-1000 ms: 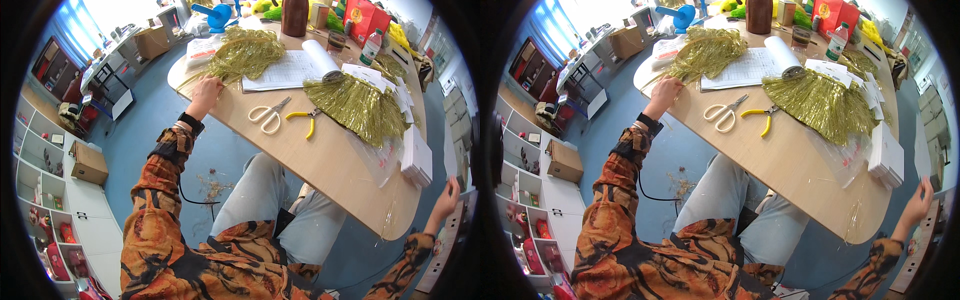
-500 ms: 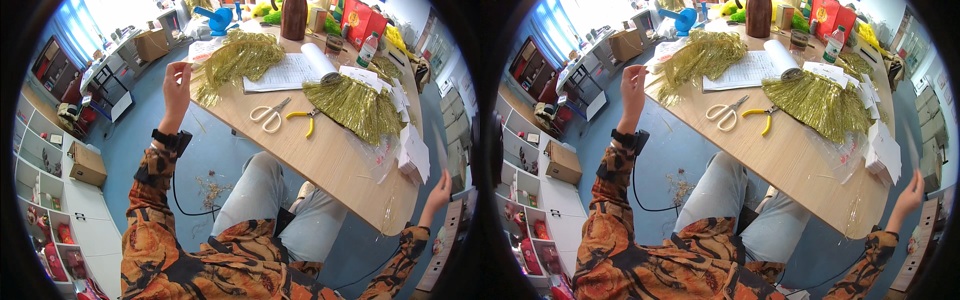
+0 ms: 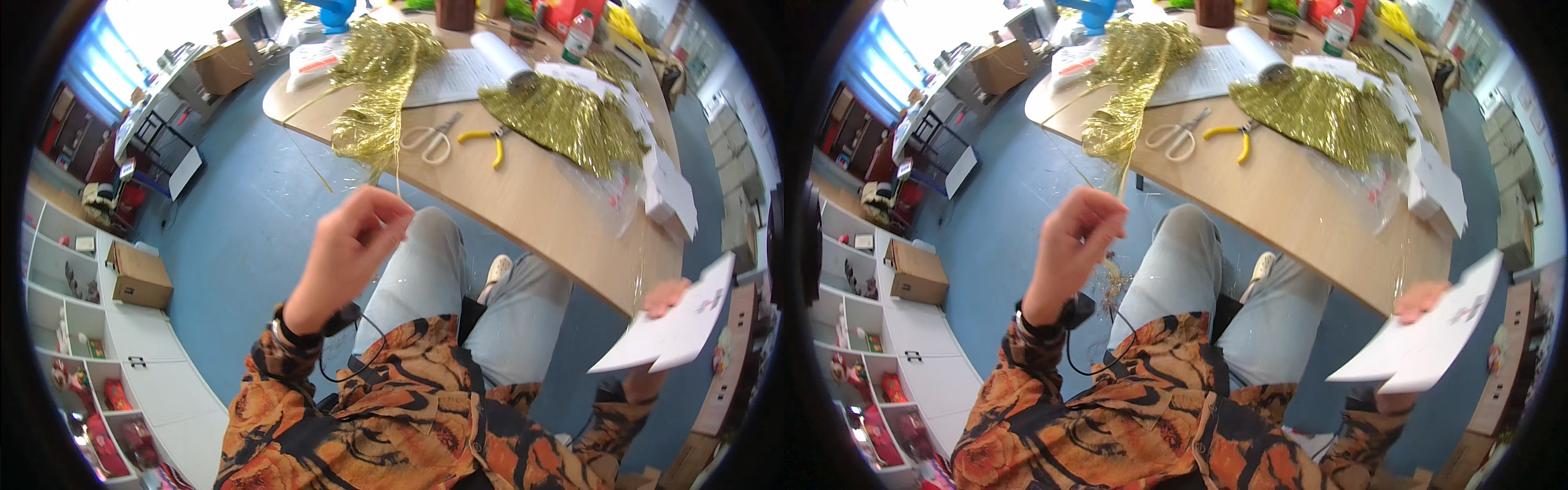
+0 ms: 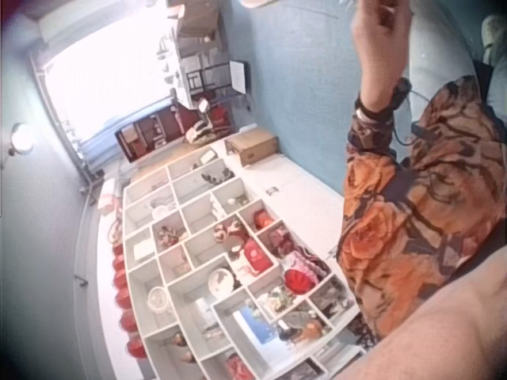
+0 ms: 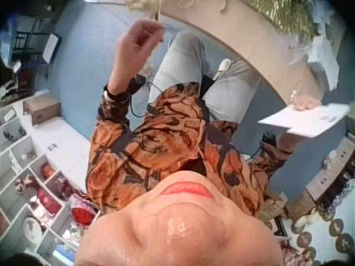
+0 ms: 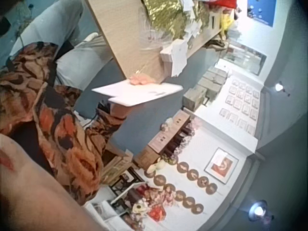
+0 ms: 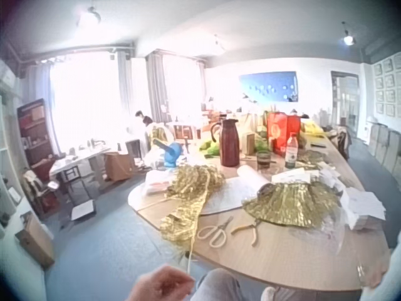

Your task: The person wraps a bundle of gold tinsel with a white card and secures it with a rubber band. They then use scissors to trim the excess rubber band and place the packaged tinsel on the table.

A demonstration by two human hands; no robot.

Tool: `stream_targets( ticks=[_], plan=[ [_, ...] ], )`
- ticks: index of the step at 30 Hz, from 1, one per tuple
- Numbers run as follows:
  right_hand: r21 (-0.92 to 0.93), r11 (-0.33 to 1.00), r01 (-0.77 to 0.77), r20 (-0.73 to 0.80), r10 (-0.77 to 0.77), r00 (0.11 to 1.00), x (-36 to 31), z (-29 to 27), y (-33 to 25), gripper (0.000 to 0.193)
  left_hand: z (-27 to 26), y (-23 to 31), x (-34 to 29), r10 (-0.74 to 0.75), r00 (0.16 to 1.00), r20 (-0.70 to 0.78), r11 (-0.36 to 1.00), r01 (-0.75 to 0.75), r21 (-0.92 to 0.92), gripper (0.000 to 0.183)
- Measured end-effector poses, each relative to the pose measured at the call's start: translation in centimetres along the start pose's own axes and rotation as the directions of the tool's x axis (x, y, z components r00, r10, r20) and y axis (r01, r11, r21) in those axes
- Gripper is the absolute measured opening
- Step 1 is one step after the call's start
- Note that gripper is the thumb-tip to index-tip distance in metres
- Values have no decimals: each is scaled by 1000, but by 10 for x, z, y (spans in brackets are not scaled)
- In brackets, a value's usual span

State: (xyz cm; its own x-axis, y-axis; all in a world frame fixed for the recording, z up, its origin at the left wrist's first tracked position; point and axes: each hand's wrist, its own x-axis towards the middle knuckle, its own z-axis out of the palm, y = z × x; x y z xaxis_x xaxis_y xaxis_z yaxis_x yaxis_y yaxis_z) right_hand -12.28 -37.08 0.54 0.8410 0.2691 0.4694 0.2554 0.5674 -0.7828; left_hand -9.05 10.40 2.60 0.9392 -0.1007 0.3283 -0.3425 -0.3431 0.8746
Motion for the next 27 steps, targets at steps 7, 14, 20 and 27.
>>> stream_targets(
  ticks=[7,14,20,27],
  plan=[
    [27,764,-644,-189,637,747,8,74,114,47,80,18,-43,224,877,424,927,-326,184,15],
    [-68,551,-832,123,832,541,27,87,173,58,107,10,-58,301,612,732,881,-472,32,19],
    [65,479,-875,-120,875,470,23,81,188,42,126,-1,-58,325,508,798,848,-530,-8,23],
    [221,464,-858,68,870,488,14,73,175,16,129,-7,-37,388,497,777,854,-510,-101,21]
  ],
)
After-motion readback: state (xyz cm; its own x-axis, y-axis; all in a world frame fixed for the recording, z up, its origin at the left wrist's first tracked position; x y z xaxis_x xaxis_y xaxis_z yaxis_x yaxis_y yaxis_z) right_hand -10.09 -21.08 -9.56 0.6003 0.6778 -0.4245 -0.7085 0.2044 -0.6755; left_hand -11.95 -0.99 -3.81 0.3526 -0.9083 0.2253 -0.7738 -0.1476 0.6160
